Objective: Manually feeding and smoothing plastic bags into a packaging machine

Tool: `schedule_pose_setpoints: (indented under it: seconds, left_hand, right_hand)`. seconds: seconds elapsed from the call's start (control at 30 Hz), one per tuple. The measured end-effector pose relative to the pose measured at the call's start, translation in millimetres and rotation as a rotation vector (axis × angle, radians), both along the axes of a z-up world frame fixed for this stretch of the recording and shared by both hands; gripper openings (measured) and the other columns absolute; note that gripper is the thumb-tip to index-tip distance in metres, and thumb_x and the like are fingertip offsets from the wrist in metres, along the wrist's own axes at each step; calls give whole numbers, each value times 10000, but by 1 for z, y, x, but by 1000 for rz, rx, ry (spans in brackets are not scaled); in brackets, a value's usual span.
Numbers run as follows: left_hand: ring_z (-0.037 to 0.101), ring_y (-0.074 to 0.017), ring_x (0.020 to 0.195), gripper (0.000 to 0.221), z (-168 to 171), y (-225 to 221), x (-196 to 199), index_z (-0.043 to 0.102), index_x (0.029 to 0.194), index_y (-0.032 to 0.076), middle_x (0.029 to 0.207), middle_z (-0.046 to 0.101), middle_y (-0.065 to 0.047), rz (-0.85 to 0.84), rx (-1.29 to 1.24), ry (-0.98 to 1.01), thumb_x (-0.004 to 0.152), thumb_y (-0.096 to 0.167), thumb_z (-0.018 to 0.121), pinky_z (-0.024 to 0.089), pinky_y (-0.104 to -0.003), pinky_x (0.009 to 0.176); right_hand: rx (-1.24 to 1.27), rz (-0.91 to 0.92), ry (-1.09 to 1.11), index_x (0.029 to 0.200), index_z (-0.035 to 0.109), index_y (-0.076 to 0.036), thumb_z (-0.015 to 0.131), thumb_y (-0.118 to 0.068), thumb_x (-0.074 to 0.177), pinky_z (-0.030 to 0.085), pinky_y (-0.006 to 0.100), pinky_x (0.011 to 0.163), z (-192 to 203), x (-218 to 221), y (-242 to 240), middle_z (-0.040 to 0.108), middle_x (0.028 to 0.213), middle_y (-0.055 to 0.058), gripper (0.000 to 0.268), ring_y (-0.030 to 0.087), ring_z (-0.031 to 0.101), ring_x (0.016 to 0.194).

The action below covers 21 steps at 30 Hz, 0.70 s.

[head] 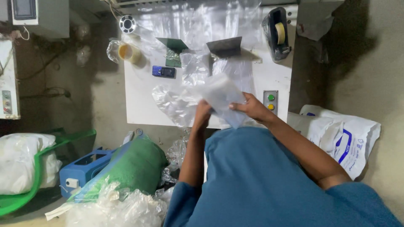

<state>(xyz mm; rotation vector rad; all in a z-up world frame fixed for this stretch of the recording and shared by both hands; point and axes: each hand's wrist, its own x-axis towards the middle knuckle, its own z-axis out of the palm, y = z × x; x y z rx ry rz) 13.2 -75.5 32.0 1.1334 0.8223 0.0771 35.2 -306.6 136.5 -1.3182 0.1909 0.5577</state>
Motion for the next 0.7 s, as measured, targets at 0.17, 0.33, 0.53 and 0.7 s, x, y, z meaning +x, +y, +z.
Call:
schedule_pose_setpoints:
  seconds: [0.17, 0.33, 0.53, 0.7]
  left_hand:
    - [654, -160, 549, 456, -29, -39, 7, 602, 841, 41, 733, 607, -67, -45, -474, 115, 913, 444, 802, 532, -188, 423]
    - [619, -190, 571, 362, -50, -62, 26, 650, 951, 31, 763, 559, -58, -286, -182, 57, 955, 358, 808, 564, -341, 444]
    - [640, -227, 609, 241, -69, -90, 42, 698, 870, 18, 655, 563, -143, -105, 231, -226, 934, 240, 769, 479, -411, 462]
    - [644, -149, 583, 122, 13, -110, 25, 732, 899, 325, 641, 619, 130, -539, 1619, -648, 895, 422, 805, 505, -280, 496]
  right_hand:
    - [11, -156, -13, 1174, 685, -65, 892, -49, 772, 564, 357, 854, -47, -2, -2, 703, 997, 30, 452, 143, 661, 890]
    - [-449, -222, -419, 1220, 637, 3, 843, -119, 863, 524, 439, 915, -71, 9, -25, 655, 1095, 212, 430, 328, 675, 1060]
    - [-662, 502, -387, 1471, 570, -177, 587, 3, 808, 507, 518, 1058, -26, 1, -28, 702, 1313, 192, 687, 419, 637, 1232]
    - [-926, 795, -227, 1106, 777, -99, 680, -662, 841, 561, 550, 928, -112, 36, -37, 778, 1045, 192, 629, 425, 712, 1092]
